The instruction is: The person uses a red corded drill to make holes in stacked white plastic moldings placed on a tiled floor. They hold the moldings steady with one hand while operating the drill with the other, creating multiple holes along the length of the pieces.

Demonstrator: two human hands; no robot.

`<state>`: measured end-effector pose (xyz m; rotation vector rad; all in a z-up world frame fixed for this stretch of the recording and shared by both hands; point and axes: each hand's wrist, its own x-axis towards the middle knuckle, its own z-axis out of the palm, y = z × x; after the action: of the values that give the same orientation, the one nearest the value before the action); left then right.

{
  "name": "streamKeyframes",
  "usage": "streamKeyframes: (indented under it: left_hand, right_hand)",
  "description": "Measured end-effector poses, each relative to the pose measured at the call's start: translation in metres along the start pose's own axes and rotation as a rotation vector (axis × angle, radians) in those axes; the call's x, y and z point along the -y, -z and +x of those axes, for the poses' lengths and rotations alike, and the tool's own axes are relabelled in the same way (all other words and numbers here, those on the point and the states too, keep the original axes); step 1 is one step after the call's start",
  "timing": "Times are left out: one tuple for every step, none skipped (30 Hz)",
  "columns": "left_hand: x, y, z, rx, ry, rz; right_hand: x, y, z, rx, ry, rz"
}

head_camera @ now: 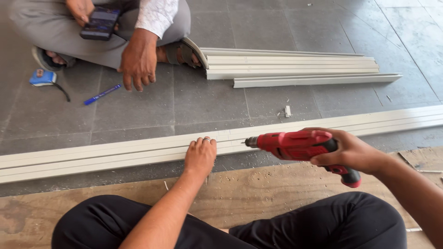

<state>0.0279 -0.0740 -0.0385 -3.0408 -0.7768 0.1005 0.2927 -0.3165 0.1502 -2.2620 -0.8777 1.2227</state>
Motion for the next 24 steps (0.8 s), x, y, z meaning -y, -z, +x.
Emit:
streamKeyframes:
  left_hand:
    - [0.003, 0.004, 0.0, 0.037, 0.003, -0.032]
    - [0.003, 0.007, -0.001, 0.079, 0.0, -0.071]
    - [0.003, 0.01, -0.003, 0.121, -0.002, -0.111]
    - [0.003, 0.012, -0.006, 0.147, 0.009, -0.163]
    - [0.003, 0.013, -0.009, 0.173, 0.02, -0.215]
    - [0.004, 0.014, -0.012, 0.2, 0.031, -0.264]
    - [0.003, 0.015, -0.013, 0.213, 0.03, -0.28]
    - [-0.001, 0.015, -0.014, 0.225, 0.03, -0.297]
    - [-0.004, 0.014, -0.015, 0.237, 0.03, -0.314]
    - [-0.008, 0.013, -0.015, 0.209, 0.034, -0.354]
    - [-0.012, 0.011, -0.014, 0.18, 0.039, -0.394]
    - [-0.016, 0.009, -0.013, 0.153, 0.038, -0.433]
    - [-0.02, 0.006, -0.011, 0.161, 0.064, -0.443]
    - [-0.025, 0.002, -0.01, 0.174, 0.089, -0.456]
    - [-0.029, -0.002, -0.009, 0.186, 0.114, -0.468]
    - [-0.031, -0.006, -0.009, 0.156, 0.134, -0.455]
    - [-0.033, -0.01, -0.01, 0.126, 0.154, -0.442]
    - [-0.033, -0.013, -0.009, 0.092, 0.175, -0.427]
    - [-0.033, -0.016, -0.008, 0.087, 0.164, -0.427]
    - [-0.032, -0.018, -0.009, 0.084, 0.157, -0.427]
    - [-0.031, -0.021, -0.01, 0.081, 0.149, -0.427]
    - [-0.03, -0.022, -0.01, 0.05, 0.144, -0.428]
    - [-0.03, -0.024, -0.011, 0.018, 0.139, -0.429]
    - [-0.031, -0.025, -0.011, -0.014, 0.13, -0.432]
  right_hand:
    - [0.012, -0.005, 0.0, -0.003, -0.005, -0.038]
    - [0.021, -0.008, -0.003, -0.004, -0.021, -0.077]
    - [0.03, -0.011, -0.004, 0.0, -0.029, -0.098]
    - [0.036, -0.013, -0.005, 0.008, -0.04, -0.12]
    - [0.041, -0.014, -0.006, 0.016, -0.05, -0.143]
    - [0.046, -0.014, -0.006, 0.013, -0.059, -0.199]
    - [0.05, -0.014, -0.007, 0.009, -0.067, -0.255]
    - [0.052, -0.014, -0.007, 0.006, -0.075, -0.312]
    - [0.054, -0.014, -0.008, -0.005, -0.067, -0.347]
    - [0.056, -0.015, -0.007, -0.017, -0.056, -0.381]
    - [0.057, -0.014, -0.005, -0.029, -0.046, -0.414]
    - [0.058, -0.015, -0.005, -0.029, -0.036, -0.436]
    - [0.058, -0.016, -0.003, -0.028, -0.026, -0.458]
    - [0.056, -0.017, -0.002, -0.026, -0.02, -0.479]
    - [0.055, -0.017, -0.002, -0.017, -0.042, -0.484]
    - [0.055, -0.019, 0.0, -0.007, -0.064, -0.49]
    - [0.054, -0.02, 0.001, 0.003, -0.085, -0.495]
    - [0.054, -0.021, 0.002, 0.003, -0.083, -0.488]
    - [0.053, -0.022, 0.003, 0.002, -0.082, -0.48]
    - [0.053, -0.024, 0.003, 0.005, -0.079, -0.472]
    - [0.052, -0.025, 0.002, 0.01, -0.08, -0.474]
    - [0.052, -0.025, 0.003, 0.011, -0.077, -0.477]
    - [0.052, -0.025, 0.003, 0.012, -0.075, -0.479]
    - [0.052, -0.024, 0.004, 0.014, -0.059, -0.476]
